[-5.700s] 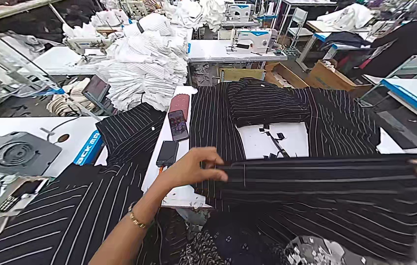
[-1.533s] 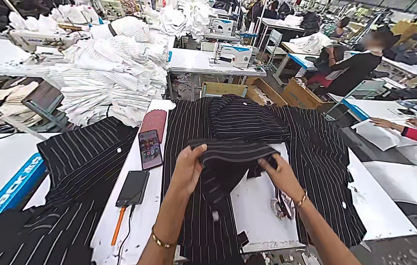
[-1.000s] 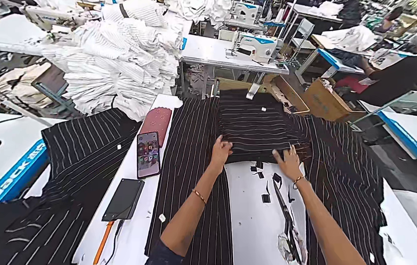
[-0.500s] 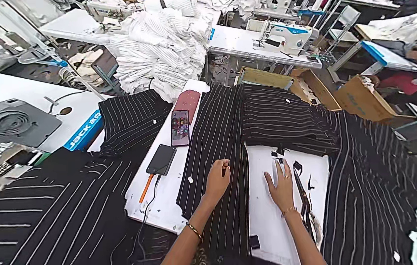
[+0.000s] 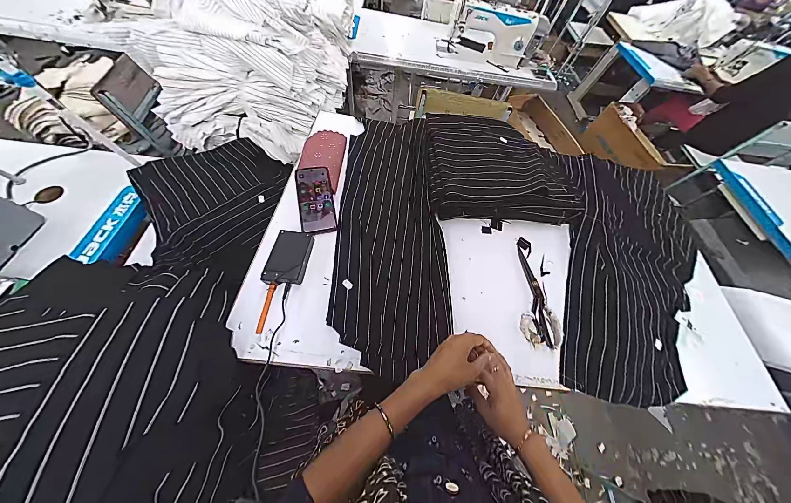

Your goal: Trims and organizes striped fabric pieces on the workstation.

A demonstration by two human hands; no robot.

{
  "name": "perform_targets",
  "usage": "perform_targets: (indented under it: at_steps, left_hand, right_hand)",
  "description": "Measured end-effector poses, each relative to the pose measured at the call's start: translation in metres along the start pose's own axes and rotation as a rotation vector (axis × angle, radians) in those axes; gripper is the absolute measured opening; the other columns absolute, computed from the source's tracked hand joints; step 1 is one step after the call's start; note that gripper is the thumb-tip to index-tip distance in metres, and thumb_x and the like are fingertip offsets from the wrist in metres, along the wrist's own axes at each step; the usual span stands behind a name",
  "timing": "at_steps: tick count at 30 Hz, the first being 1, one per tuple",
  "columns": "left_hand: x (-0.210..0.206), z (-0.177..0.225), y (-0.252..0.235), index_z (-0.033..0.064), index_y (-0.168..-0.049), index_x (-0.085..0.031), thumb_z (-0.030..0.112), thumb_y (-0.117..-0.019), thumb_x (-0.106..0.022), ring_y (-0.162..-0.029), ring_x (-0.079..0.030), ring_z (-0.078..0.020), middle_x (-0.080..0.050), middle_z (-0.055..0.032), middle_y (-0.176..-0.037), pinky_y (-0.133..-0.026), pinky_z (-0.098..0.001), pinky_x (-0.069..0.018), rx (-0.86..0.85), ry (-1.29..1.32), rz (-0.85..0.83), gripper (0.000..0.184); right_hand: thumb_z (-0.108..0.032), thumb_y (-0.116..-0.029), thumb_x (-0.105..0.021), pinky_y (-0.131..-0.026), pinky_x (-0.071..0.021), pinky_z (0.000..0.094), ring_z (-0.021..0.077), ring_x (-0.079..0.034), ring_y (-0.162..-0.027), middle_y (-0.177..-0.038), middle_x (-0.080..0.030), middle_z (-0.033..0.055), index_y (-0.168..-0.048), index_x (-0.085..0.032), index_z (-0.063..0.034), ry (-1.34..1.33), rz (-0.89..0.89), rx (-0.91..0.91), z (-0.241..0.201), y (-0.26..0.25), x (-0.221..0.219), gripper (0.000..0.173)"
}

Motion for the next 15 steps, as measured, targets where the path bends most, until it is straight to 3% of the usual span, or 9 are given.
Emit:
perform_targets:
  at_steps: [1,3,5,8,9,10,11,12,15]
  left_hand:
    - [0.002,0.001,0.0,-0.0017,-0.126,-0.066,0.016,-0.1046,-0.053,-0.101,-0.069,-0.0289,-0.07,-0.0206,-0.113,-0.095,-0.0441,-0.0528,0.009,-0.021,-0.006,0.031]
    - [0.003,-0.001,0.001,-0.001,-0.128,-0.066,0.016,-0.105,-0.051,-0.102,-0.069,-0.0301,-0.07,-0.0206,-0.116,-0.094,-0.0445,-0.0537,0.008,-0.077,0.024,0.032]
    - [0.001,-0.002,0.003,-0.0002,-0.128,-0.066,0.016,-0.105,-0.05,-0.103,-0.069,-0.0298,-0.07,-0.0199,-0.117,-0.095,-0.0444,-0.054,0.012,-0.117,0.052,0.032]
    - [-0.01,0.001,0.005,0.0,-0.128,-0.067,0.017,-0.105,-0.051,-0.106,-0.07,-0.0302,-0.07,-0.0197,-0.119,-0.097,-0.0454,-0.0543,-0.007,-0.154,0.022,0.032]
    - [-0.015,0.0,0.006,0.0,-0.127,-0.067,0.017,-0.1049,-0.052,-0.103,-0.07,-0.0303,-0.071,-0.0195,-0.118,-0.094,-0.0456,-0.0552,-0.019,-0.166,0.01,0.032]
    - [-0.021,-0.002,0.009,0.0,-0.126,-0.067,0.018,-0.1049,-0.052,-0.1,-0.071,-0.0301,-0.071,-0.0193,-0.116,-0.092,-0.0455,-0.0559,-0.023,-0.179,-0.007,0.032]
    - [-0.025,-0.004,0.011,0.0005,-0.127,-0.067,0.018,-0.105,-0.052,-0.099,-0.071,-0.0295,-0.071,-0.0186,-0.115,-0.09,-0.045,-0.056,-0.017,-0.197,-0.027,0.032]
    - [-0.03,-0.007,0.012,0.0012,-0.126,-0.068,0.019,-0.1049,-0.053,-0.097,-0.071,-0.0288,-0.071,-0.0179,-0.113,-0.09,-0.0449,-0.0561,-0.014,-0.211,-0.04,0.031]
    - [-0.041,-0.015,0.018,0.0032,-0.124,-0.069,0.018,-0.1034,-0.056,-0.099,-0.071,-0.0275,-0.072,-0.0159,-0.114,-0.092,-0.0457,-0.0563,-0.024,-0.242,-0.066,0.029]
  right_hand:
    - [-0.023,-0.0912,-0.064,-0.105,-0.0431,0.0659,0.0451,-0.063,-0.122,-0.127,-0.069,0.0227,-0.108,-0.079,-0.0039,-0.029,0.023,0.0,-0.003,0.018,0.0,0.03]
    - [-0.019,-0.0956,-0.059,-0.099,-0.0546,0.0487,0.028,-0.072,-0.11,-0.117,-0.075,0.0105,-0.107,-0.08,-0.008,-0.108,0.052,-0.089,-0.01,0.047,0.005,0.027]
    - [-0.015,-0.0986,-0.058,-0.074,-0.0613,0.0367,0.0161,-0.074,-0.078,-0.091,-0.078,0.0077,-0.107,-0.078,-0.0015,-0.192,0.075,-0.294,-0.024,0.063,0.017,0.026]
    - [-0.025,-0.0971,-0.059,-0.057,-0.0536,0.0443,0.0247,-0.064,-0.059,-0.067,-0.064,0.0135,-0.074,-0.068,0.0038,-0.022,0.23,-0.452,-0.024,0.078,0.029,0.037]
    - [-0.031,-0.0966,-0.06,-0.059,-0.0537,0.0478,0.0283,-0.065,-0.064,-0.07,-0.064,0.0148,-0.068,-0.064,0.0018,0.053,0.262,-0.477,-0.017,0.081,0.033,0.044]
    - [-0.035,-0.0956,-0.063,-0.071,-0.0555,0.0517,0.0321,-0.069,-0.08,-0.084,-0.069,0.0171,-0.069,-0.067,-0.0003,0.08,0.26,-0.522,-0.009,0.084,0.041,0.044]
    - [-0.035,-0.0948,-0.067,-0.093,-0.0531,0.0554,0.036,-0.068,-0.106,-0.113,-0.071,0.0204,-0.081,-0.075,-0.0018,0.055,0.232,-0.575,0.0,0.083,0.051,0.037]
    - [-0.033,-0.0937,-0.069,-0.106,-0.0468,0.0556,0.0374,-0.061,-0.123,-0.134,-0.064,0.0217,-0.097,-0.08,-0.0045,0.041,0.234,-0.598,0.012,0.079,0.062,0.03]
    - [-0.024,-0.0948,-0.068,-0.11,-0.0466,0.0488,0.0371,-0.057,-0.131,-0.152,-0.048,0.0233,-0.13,-0.07,-0.0045,0.127,0.271,-0.702,0.044,0.059,0.088,0.04]
Point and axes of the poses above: each hand's wrist, its own y-axis away from the middle knuckle, its own x-axis out of the back of the hand, z = x × y, the point moved 1 cm from there along -y, towards the middle knuckle
